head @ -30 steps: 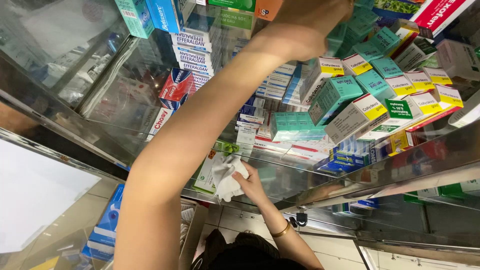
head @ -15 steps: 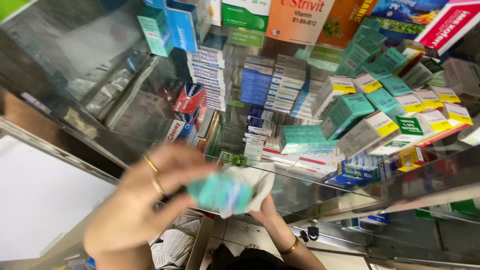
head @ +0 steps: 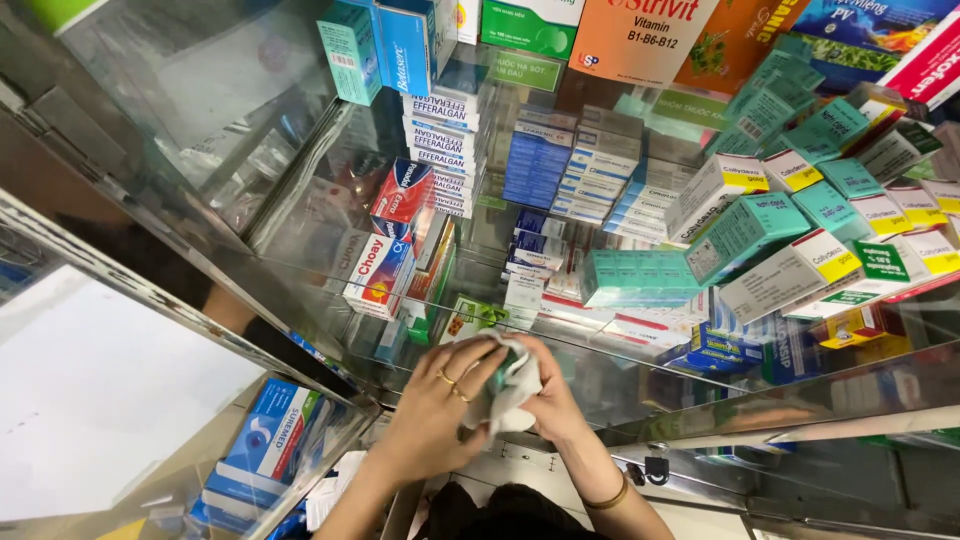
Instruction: The recorder is cleaning and organizing various boxes of medicine on glass shelves within a pharmacy cabinet.
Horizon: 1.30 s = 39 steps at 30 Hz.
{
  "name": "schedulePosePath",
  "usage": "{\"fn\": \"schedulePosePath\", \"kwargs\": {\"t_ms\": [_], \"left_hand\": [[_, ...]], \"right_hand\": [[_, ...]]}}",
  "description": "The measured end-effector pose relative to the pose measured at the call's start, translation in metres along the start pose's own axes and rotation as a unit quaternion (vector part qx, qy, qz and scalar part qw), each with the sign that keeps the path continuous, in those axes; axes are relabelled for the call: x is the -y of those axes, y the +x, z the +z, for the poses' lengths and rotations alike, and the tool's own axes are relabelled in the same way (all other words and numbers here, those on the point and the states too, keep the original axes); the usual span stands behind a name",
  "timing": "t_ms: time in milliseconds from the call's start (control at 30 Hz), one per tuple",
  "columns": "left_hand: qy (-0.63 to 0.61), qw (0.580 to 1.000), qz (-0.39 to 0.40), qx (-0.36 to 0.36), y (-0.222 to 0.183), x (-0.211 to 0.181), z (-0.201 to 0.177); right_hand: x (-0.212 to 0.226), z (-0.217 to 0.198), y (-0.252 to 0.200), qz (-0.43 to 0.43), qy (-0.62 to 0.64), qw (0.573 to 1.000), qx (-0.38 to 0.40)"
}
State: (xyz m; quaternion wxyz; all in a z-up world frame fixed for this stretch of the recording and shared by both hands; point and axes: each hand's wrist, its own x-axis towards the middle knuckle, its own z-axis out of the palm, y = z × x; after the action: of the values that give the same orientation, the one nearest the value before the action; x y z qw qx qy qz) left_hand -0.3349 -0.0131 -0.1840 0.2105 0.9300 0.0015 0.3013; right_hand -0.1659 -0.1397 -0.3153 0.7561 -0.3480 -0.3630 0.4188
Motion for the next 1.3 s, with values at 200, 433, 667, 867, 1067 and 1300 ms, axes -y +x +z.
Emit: {"fn": "schedulePosePath", "kwargs": {"t_ms": [200,433,667,867,1067,1300], "left_hand": [[0.013,0.998,-0.049,-0.028,-0.009,0.013,0.043],[-0.011,0.994,-0.045,-0.101,-0.001,0.030,0.026],[0.024,0.998,0.000,-0.052,-0.015,0.040,0.053],[-0.023,0.998,-0.033,-0.044,-0.013,0.038,0.044],[-0.033,0.990,-0.071,-0.116,-0.012,0.039,0.037],[-0.017,0.998,-0.007,-0.068,-0.012,0.030,0.049]], "right_hand": [[-0.099,-0.078,-0.021,0.028,0.026,0.989,-0.146],[0.010,0.005,0.012,0.030,-0.108,0.993,-0.026],[-0.040,-0.015,0.011,0.028,-0.093,0.986,-0.138],[-0.074,-0.042,0.005,0.054,0.104,0.970,-0.213],[0.024,0.046,0.023,0.017,-0.094,0.995,-0.023],[-0.073,-0.042,-0.001,0.014,0.017,0.986,-0.165]]}}
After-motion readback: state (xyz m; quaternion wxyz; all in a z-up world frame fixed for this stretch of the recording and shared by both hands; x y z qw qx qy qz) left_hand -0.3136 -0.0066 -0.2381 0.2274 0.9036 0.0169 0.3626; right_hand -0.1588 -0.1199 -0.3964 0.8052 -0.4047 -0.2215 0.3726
